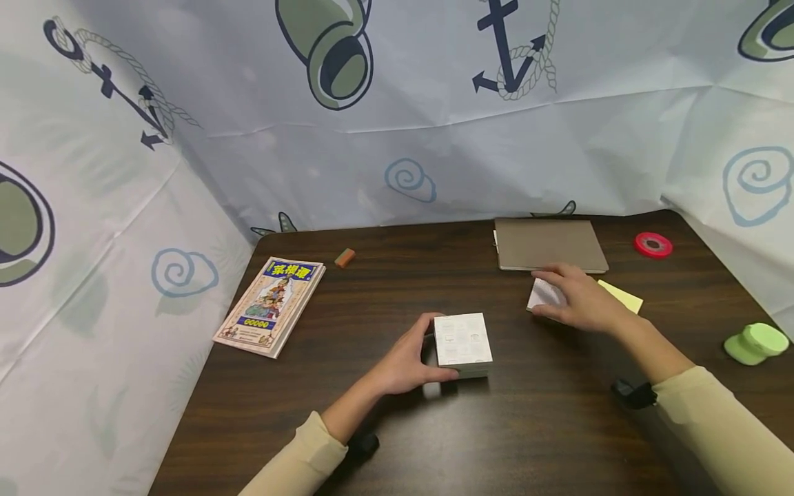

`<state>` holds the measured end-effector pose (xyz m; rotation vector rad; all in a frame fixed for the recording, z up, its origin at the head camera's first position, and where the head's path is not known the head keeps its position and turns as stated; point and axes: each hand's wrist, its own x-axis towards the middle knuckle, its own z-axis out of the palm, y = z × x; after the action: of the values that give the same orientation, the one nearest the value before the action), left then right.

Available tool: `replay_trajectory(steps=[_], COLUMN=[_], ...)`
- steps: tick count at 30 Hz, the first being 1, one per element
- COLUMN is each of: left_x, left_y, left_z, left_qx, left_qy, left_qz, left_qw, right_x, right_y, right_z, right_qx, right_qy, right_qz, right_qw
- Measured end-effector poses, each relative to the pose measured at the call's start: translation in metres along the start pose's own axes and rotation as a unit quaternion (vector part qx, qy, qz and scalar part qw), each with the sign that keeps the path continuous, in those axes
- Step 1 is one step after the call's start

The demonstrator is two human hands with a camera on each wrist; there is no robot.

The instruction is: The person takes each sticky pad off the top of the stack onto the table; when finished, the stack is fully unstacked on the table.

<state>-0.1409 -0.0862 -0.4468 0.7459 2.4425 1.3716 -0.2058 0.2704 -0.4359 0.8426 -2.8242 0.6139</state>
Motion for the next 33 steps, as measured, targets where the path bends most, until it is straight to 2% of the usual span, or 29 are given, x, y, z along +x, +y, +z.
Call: replay_trajectory(steps=[2, 5, 11, 15, 18, 22, 33], left_x=[0.000, 0.000, 0.001, 0.001, 0.001, 0.001, 0.001], left_y=[0.001, 0.002, 0.000, -0.002, -0.003, -0.005, -0.003], left_z=[0.000, 0.000, 0.000, 0.000, 0.000, 0.000, -0.001], left_qx=[0.001, 0.007, 0.011, 0.011, 0.011, 0.007, 0.015], left_qy=[0.000, 0.003, 0.001, -0.005, -0.011, -0.015, -0.022], left_qz=[-0.001, -0.003, 0.005, 0.007, -0.001, -0.007, -0.014], left_qw=[1.0000, 1.0000, 0.9999, 0.9999, 0.9999, 0.9998, 0.9995], right_x=[0.004, 0.011, 0.018, 0.020, 0.021, 0.024, 0.028], right_y=[-0.014, -0.043, -0.105, -0.132, -0.142, -0.145, -0.148], right_z=[-0.005, -0.011, -0.008, 0.003, 0.012, 0.021, 0.021], right_qx=[0.007, 0.027, 0.053, 0.056, 0.053, 0.054, 0.049], right_qy=[0.005, -0.009, -0.064, -0.104, -0.123, -0.119, -0.105], right_qz=[-0.012, -0.032, -0.090, -0.122, -0.136, -0.147, -0.158], right_qw=[1.000, 0.999, 0.992, 0.986, 0.982, 0.981, 0.981])
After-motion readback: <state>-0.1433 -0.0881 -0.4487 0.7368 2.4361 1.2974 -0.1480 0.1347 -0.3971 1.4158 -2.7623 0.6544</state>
